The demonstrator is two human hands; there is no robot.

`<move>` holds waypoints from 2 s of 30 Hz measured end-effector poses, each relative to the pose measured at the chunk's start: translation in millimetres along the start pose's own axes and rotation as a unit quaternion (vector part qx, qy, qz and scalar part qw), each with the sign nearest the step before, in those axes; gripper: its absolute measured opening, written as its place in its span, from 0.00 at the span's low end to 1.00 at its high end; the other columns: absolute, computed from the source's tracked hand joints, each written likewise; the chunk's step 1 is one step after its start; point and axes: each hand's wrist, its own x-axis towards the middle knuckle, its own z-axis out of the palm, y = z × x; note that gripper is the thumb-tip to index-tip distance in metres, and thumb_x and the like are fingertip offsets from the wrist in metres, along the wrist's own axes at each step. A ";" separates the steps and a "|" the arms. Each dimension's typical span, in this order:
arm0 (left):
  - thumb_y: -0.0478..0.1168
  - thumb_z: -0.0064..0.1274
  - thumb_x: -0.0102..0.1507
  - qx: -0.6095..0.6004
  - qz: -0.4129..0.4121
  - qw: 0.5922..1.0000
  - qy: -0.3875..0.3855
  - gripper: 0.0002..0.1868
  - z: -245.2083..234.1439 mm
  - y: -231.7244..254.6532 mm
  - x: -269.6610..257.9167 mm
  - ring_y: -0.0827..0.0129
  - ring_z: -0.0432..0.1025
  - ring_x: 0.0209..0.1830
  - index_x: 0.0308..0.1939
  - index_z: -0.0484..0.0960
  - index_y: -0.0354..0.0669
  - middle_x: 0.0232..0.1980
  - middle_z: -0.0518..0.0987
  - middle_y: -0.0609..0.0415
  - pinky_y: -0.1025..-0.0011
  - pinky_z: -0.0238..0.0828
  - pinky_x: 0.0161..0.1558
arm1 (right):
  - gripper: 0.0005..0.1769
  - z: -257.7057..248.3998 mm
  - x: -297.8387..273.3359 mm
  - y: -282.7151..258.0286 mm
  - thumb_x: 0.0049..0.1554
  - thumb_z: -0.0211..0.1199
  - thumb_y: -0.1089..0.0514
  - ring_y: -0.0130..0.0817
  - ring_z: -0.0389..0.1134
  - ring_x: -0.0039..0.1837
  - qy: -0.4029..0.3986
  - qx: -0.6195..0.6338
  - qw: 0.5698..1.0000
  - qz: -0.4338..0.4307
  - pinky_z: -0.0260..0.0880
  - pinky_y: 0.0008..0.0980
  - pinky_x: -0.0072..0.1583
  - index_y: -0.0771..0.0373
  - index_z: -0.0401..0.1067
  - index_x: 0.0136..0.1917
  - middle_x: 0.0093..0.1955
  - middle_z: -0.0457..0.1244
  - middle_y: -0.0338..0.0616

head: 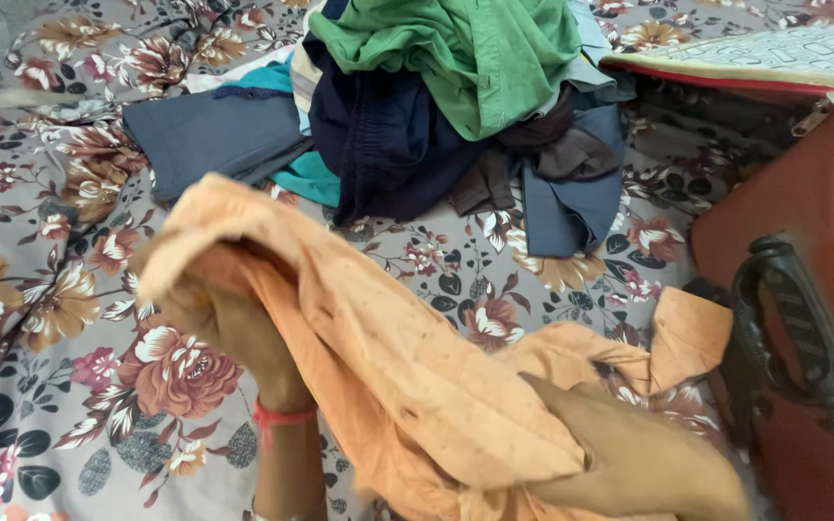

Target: The person folds a shirt on a bed and packs it into a suitcase.

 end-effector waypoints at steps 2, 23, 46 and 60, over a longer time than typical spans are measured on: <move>0.42 0.51 0.78 0.047 -0.010 0.996 -0.070 0.12 15.9 -15.4 12.1 0.69 0.73 0.48 0.57 0.73 0.36 0.50 0.76 0.52 0.71 0.73 0.50 | 0.49 -4.4 0.4 -4.1 0.51 0.69 0.38 0.53 0.67 0.67 0.046 0.014 0.998 0.039 0.65 0.44 0.64 0.64 0.59 0.76 0.65 0.66 0.62; 0.53 0.62 0.63 0.563 0.007 0.787 -0.251 0.41 -9.2 -63.9 -37.0 0.37 0.65 0.61 0.61 0.59 0.21 0.58 0.70 0.26 0.54 0.57 0.58 | 0.23 38.2 50.0 -75.0 0.57 0.62 0.43 0.55 0.68 0.54 0.066 -0.015 0.997 0.024 0.68 0.48 0.55 0.63 0.66 0.54 0.50 0.65 0.54; 0.45 0.40 0.81 0.271 -0.128 0.948 -0.107 0.18 -18.9 -11.2 6.2 0.82 0.54 0.34 0.39 0.68 0.39 0.34 0.61 0.65 0.80 0.52 0.34 | 0.21 58.0 82.0 -26.6 0.47 0.65 0.55 0.55 0.71 0.48 0.089 -0.076 0.992 -0.038 0.69 0.51 0.48 0.60 0.73 0.54 0.43 0.69 0.54; 0.41 0.56 0.64 0.440 -0.084 0.823 -0.350 0.10 9.9 -36.2 -2.9 0.54 0.75 0.34 0.37 0.81 0.35 0.33 0.79 0.46 0.62 0.70 0.41 | 0.17 52.9 92.2 -39.3 0.56 0.62 0.48 0.54 0.70 0.50 -0.066 -0.043 0.996 -0.035 0.67 0.51 0.52 0.66 0.77 0.42 0.43 0.68 0.57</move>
